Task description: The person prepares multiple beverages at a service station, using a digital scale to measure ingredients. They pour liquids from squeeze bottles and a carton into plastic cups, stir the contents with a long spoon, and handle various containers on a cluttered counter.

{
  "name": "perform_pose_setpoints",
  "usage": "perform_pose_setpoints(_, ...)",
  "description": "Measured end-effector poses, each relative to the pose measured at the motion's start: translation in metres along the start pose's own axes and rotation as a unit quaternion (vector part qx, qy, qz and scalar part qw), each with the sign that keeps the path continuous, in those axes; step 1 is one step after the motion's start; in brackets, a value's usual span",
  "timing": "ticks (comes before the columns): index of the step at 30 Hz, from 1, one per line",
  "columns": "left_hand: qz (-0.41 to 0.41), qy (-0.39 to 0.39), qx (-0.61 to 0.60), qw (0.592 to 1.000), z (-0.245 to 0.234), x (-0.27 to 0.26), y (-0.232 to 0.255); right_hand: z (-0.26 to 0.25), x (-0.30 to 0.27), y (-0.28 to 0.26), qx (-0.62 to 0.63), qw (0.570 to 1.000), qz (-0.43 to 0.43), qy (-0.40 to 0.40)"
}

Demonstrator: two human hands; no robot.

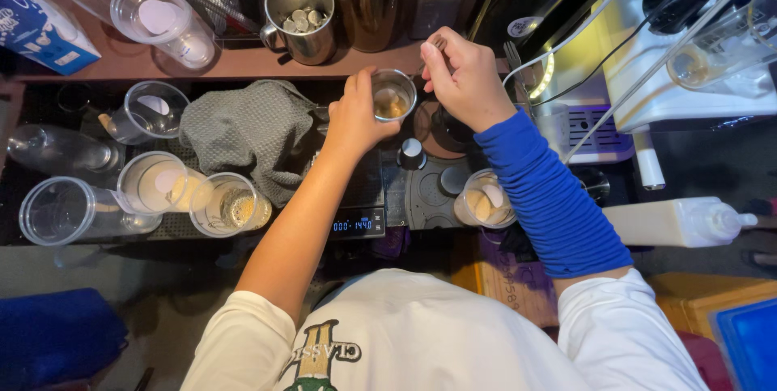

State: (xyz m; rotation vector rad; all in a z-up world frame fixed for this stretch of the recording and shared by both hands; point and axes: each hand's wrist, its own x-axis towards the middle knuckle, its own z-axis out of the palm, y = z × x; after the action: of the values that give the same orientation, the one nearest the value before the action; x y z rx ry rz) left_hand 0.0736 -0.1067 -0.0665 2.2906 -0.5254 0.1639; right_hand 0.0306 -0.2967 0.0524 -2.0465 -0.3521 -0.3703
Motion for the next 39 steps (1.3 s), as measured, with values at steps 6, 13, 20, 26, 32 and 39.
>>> perform_pose_setpoints(6,0.024,0.031,0.003,0.999,0.010,-0.007,-0.007,-0.002,-0.008,-0.001,-0.015,1.000,0.006,0.027)
perform_pose_setpoints(13,0.094,0.125,0.055,0.986,-0.011,-0.026,0.026,-0.089,-0.082,-0.060,-0.010,0.985,-0.056,0.165)
perform_pose_setpoints(20,0.293,-0.111,-0.128,0.941,-0.001,-0.060,0.093,-0.114,-0.160,-0.087,-0.196,0.971,0.037,0.132)
perform_pose_setpoints(26,0.297,-0.244,-0.178,0.906,0.043,-0.061,0.115,-0.061,-0.168,-0.035,-0.174,0.979,0.105,-0.030)
perform_pose_setpoints(32,0.273,-0.258,-0.190,0.907,0.069,-0.066,0.098,-0.060,-0.178,-0.029,-0.161,0.979,0.120,-0.043)
perform_pose_setpoints(39,0.258,-0.259,-0.179,0.914,0.075,-0.069,0.097,-0.055,-0.174,-0.029,-0.202,0.975,0.090,-0.015)
